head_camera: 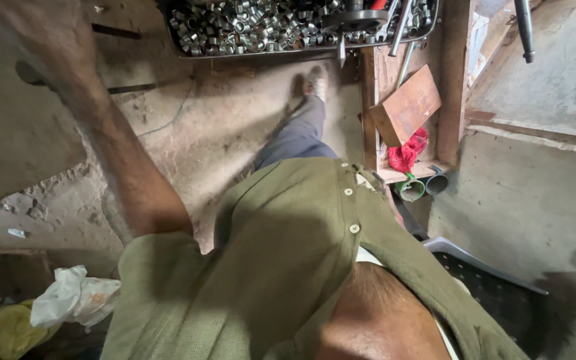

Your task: The person operates a manual metal press machine, repeatedly turning a handwheel to cycle the press and produce small metal components. The finished parts accumulate in a tray beneath the press head.

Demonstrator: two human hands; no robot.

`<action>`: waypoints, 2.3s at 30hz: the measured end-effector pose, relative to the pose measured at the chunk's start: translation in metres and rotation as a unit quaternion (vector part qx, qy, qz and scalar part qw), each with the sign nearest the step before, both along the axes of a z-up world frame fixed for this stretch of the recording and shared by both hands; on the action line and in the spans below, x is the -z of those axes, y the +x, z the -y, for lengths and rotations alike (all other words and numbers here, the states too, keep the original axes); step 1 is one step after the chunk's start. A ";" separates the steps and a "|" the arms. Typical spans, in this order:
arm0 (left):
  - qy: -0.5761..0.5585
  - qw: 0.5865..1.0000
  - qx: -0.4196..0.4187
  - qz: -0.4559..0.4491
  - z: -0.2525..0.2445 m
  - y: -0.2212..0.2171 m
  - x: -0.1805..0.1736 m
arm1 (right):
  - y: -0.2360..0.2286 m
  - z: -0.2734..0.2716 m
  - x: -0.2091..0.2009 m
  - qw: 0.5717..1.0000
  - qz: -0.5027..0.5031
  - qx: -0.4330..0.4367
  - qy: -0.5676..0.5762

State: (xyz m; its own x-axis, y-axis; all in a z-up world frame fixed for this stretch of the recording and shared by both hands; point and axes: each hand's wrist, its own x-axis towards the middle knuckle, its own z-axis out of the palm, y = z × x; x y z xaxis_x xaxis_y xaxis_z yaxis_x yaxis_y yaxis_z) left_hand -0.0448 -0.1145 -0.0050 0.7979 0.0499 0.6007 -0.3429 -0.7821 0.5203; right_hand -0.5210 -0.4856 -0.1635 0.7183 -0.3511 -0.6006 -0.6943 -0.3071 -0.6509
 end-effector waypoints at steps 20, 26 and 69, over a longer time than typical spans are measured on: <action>-0.019 0.951 0.082 -0.298 0.030 -0.017 -0.069 | 0.292 0.078 -0.074 0.904 0.268 0.167 -0.288; 0.005 0.897 0.104 -0.430 0.042 -0.003 -0.101 | 0.393 0.130 -0.096 0.886 0.377 0.145 -0.226; 0.080 0.807 -0.172 -0.560 0.066 0.004 -0.104 | 0.567 0.223 -0.065 0.970 0.082 -0.208 -0.093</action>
State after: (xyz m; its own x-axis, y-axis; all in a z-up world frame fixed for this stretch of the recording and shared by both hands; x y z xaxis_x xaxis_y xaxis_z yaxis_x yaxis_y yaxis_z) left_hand -0.0408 -0.1808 0.0990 0.8001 0.3771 -0.4665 0.5235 -0.8186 0.2363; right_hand 0.0464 -0.7084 -0.0987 0.9021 -0.1027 -0.4192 -0.3767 -0.6613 -0.6486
